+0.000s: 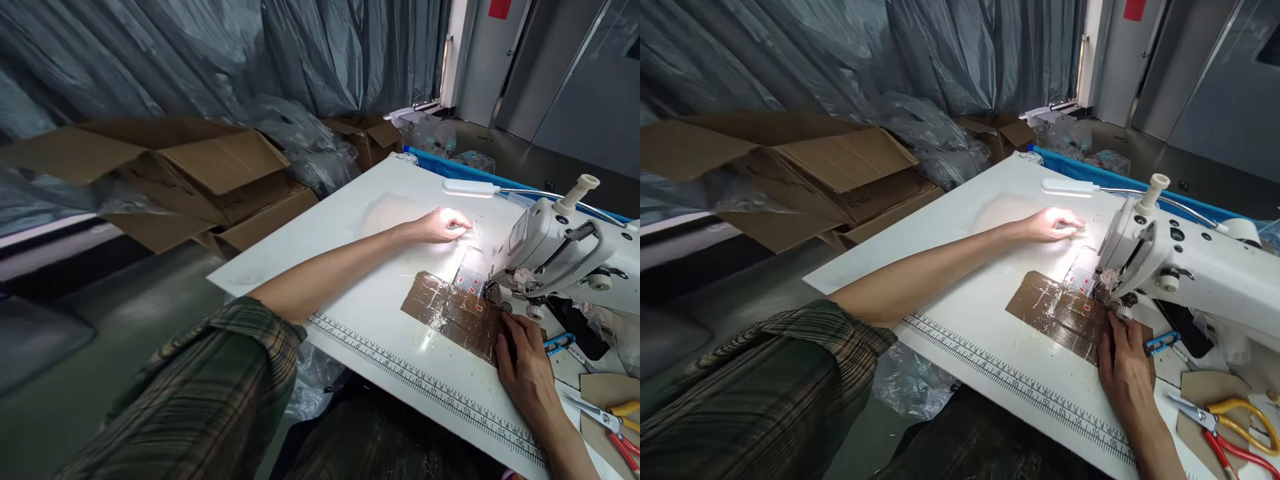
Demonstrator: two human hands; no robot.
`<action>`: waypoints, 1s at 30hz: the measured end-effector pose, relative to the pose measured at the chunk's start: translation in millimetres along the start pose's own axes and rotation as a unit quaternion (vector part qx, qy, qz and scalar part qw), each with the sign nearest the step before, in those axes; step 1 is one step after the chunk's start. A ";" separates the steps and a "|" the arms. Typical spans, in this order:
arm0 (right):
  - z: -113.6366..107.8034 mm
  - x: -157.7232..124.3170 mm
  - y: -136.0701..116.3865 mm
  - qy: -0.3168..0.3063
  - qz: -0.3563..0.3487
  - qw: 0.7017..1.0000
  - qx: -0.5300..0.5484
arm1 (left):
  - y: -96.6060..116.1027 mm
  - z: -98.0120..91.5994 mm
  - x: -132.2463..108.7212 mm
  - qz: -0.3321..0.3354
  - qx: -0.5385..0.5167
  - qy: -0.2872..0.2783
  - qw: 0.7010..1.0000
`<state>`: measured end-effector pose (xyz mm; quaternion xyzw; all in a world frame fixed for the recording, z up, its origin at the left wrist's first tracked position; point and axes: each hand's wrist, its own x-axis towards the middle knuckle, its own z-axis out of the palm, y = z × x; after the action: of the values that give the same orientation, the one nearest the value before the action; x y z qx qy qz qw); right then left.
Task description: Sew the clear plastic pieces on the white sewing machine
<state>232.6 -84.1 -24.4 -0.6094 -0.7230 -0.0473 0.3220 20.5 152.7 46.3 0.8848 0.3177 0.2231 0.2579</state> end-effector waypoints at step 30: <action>6.1 -5.4 8.2 0.014 -0.037 0.997 -0.070 | -41.2 -25.6 -121.2 -0.126 0.151 0.190 0.962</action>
<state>237.9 -83.7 -34.7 -0.6025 -0.7353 -0.1182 0.2869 -96.9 106.0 13.3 0.8074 0.4999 0.3024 0.0819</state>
